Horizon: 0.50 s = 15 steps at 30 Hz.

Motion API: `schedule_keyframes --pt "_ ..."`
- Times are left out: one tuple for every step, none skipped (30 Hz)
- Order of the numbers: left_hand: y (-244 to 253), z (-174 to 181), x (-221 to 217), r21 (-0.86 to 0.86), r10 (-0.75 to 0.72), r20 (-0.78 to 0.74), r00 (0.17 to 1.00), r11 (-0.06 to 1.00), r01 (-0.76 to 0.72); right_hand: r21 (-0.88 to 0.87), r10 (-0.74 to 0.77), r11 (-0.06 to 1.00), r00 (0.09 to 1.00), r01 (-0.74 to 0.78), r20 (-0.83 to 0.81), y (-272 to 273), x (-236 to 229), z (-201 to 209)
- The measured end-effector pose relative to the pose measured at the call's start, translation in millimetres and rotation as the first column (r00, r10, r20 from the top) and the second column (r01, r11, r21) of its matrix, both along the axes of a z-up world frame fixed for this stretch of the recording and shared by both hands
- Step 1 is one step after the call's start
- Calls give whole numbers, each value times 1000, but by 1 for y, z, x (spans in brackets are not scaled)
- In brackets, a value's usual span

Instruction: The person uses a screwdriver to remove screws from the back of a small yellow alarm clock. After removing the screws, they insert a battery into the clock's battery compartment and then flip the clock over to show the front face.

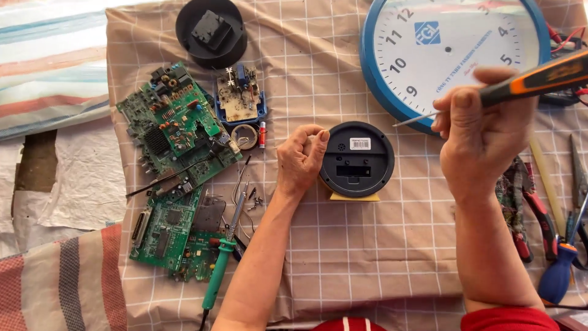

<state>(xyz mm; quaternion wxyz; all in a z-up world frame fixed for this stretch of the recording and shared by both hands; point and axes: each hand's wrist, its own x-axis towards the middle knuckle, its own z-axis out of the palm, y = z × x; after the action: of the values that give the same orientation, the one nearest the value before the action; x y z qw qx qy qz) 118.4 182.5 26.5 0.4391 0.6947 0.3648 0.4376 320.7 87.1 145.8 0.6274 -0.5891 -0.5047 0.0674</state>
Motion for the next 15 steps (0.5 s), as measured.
schedule_keyframes --pt "-1 -2 1 1 6 0 1000 1000 -6 1 6 1000 1000 -6 0 2 -7 6" --pt "-2 -2 1 -6 19 -24 1000 1000 -19 -9 23 1000 1000 -23 5 3 -15 12" --pt "-3 -2 0 -13 32 -49 998 999 -32 -19 41 999 999 -41 10 5 -22 19" --pt "-1 -2 0 -13 37 -52 998 999 -37 -19 46 999 999 -46 7 11 -27 14" --pt "0 -3 -1 -16 30 -66 997 999 -32 19 115 993 993 -116 35 16 -32 8" --pt "-2 -4 -1 -23 23 -78 997 999 -25 51 182 981 981 -185 68 18 -37 3" --pt "-4 -6 -1 -27 27 -79 996 999 -29 48 186 981 980 -189 66 15 -40 -1" --pt "-3 -7 0 -28 35 -71 997 999 -37 26 223 974 970 -227 93 15 -42 -3" --pt "-2 -7 1 -28 44 -62 997 999 -46 3 260 965 958 -263 119 15 -44 -6" --pt "-1 -8 1 -24 50 -65 997 998 -52 8 266 963 957 -269 118 13 -45 -9" --pt "-1 -9 1 -20 51 -71 996 998 -52 -13 259 966 961 -259 99 11 -45 -12" --pt "-2 -10 1 -17 49 -77 996 999 -50 -34 250 968 965 -248 80 8 -45 -14" --pt "0 -9 1 -14 53 -79 995 998 -54 -30 253 967 964 -251 79 11 -45 -15" --pt "0 -9 1 -3 50 -86 995 999 -50 -11 274 962 960 -273 56 12 -45 -17" --pt "0 -8 2 8 47 -92 995 999 -46 8 295 955 955 -295 34 13 -45 -18"
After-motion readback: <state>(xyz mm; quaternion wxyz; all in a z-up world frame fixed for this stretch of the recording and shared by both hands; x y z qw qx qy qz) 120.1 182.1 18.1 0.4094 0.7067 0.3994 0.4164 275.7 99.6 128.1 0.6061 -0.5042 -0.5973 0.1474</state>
